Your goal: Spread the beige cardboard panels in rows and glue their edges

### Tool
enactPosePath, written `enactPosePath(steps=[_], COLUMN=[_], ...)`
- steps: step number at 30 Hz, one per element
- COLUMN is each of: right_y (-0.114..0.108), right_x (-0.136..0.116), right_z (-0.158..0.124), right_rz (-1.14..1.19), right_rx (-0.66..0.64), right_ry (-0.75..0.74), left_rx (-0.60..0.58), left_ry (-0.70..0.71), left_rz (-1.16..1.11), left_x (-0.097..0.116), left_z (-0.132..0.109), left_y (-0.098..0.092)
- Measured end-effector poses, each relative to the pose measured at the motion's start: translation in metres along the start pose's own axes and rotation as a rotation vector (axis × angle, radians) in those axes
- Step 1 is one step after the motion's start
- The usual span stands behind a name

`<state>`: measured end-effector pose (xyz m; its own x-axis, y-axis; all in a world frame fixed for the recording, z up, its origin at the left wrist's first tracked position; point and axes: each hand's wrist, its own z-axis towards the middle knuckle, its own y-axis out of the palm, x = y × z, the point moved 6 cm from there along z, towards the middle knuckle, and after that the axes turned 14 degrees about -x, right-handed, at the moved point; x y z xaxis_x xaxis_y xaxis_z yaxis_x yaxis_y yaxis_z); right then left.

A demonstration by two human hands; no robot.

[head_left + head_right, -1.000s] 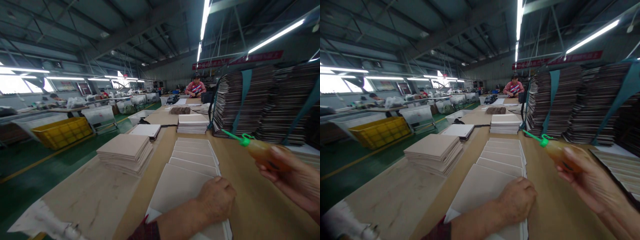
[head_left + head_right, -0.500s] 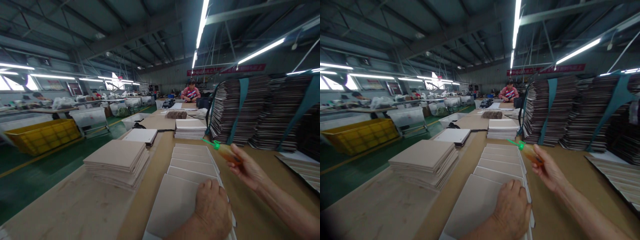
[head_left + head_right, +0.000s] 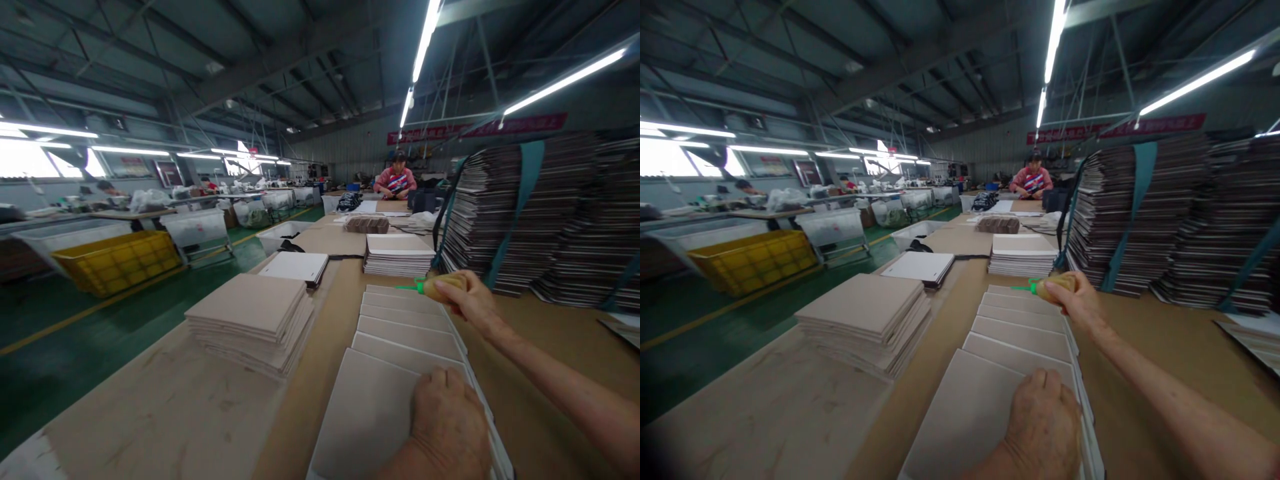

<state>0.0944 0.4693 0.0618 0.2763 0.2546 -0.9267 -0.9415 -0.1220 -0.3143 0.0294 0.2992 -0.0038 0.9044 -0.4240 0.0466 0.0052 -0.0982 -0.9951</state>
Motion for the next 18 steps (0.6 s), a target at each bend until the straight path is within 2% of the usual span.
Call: enactPosePath(steps=[2,8,14,18], right_y=[0.012,0.046,0.069,0.078], right_x=[-0.005,-0.012,-0.009,-0.008], right_z=[0.013,0.047,0.060,0.064], right_rz=[-0.111,-0.426,-0.609,-0.691], right_rx=[-0.035,-0.067,-0.083,-0.113], right_ry=[-0.005,-0.026,0.019,0.052], left_rx=[-0.039,-0.023,-0.140,-0.170], left_ry=[0.014,-0.026,-0.043,-0.038], left_rz=[0.004,-0.070,-0.134,-0.179], left_x=[-0.002,-0.005,-0.006,-0.006], left_z=[0.001,0.004,0.004,0.005], left_y=[0.000,0.001,-0.001,0.001])
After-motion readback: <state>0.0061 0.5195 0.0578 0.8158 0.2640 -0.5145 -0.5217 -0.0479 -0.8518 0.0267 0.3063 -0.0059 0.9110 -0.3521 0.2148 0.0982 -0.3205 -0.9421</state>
